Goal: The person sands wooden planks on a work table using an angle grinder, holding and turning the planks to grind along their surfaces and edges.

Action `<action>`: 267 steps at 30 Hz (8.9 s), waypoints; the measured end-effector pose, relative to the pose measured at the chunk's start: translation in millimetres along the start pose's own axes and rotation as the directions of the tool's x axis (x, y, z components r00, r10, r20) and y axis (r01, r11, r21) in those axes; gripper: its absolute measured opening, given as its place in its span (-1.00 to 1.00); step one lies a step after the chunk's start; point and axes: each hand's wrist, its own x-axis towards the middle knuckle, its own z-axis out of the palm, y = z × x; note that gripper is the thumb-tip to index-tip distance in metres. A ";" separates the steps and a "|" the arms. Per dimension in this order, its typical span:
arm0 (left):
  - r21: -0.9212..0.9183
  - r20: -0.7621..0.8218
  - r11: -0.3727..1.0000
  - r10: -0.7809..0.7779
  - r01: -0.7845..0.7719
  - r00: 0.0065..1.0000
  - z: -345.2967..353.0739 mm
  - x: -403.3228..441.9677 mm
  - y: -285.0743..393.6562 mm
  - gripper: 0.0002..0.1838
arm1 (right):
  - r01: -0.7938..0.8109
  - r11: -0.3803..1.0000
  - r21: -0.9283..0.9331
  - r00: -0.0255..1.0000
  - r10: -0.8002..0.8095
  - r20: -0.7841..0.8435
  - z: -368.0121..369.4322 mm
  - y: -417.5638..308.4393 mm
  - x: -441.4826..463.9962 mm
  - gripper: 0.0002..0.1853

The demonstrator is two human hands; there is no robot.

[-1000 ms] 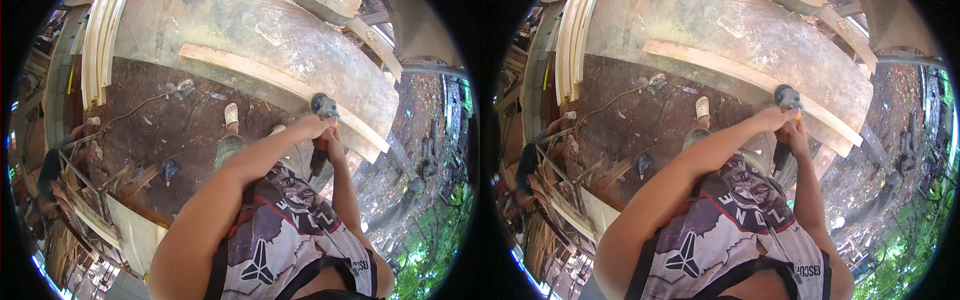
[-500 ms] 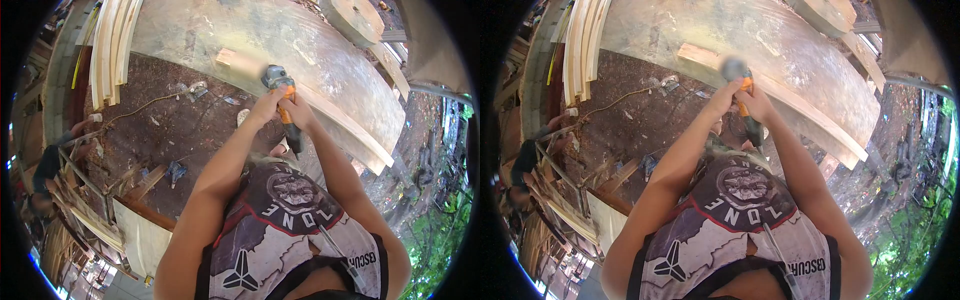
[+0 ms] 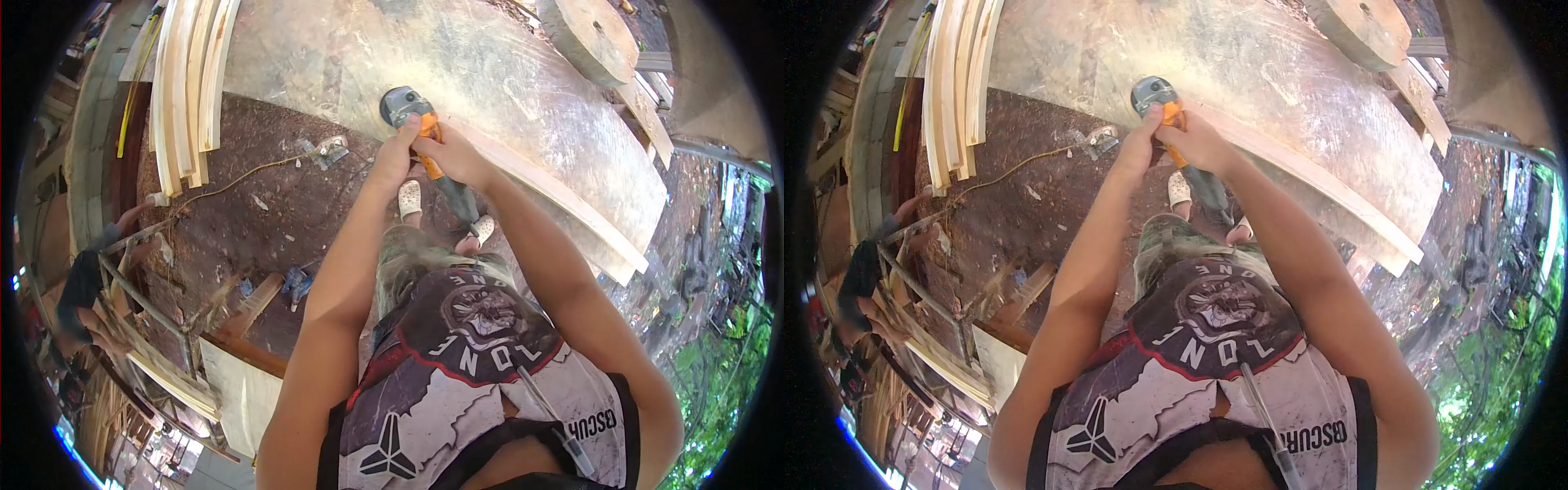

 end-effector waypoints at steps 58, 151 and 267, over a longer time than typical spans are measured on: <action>0.100 0.099 0.992 -0.083 0.073 0.992 -23.8 9.0 3.0 -0.29 | -0.032 0.996 0.083 0.988 0.044 -0.151 24.4 -25.5 -16.6 -0.55; 0.235 0.592 0.971 -0.098 -0.054 0.800 232.2 -102.4 -125.5 -0.55 | 0.571 0.548 0.612 0.775 -0.113 -0.622 -159.3 74.4 -248.0 -0.60; -0.694 -0.719 0.318 -0.269 -0.645 0.641 -244.8 -54.0 -207.4 -0.26 | -0.751 0.443 -0.490 0.653 0.382 -0.655 -157.3 165.4 -182.7 0.52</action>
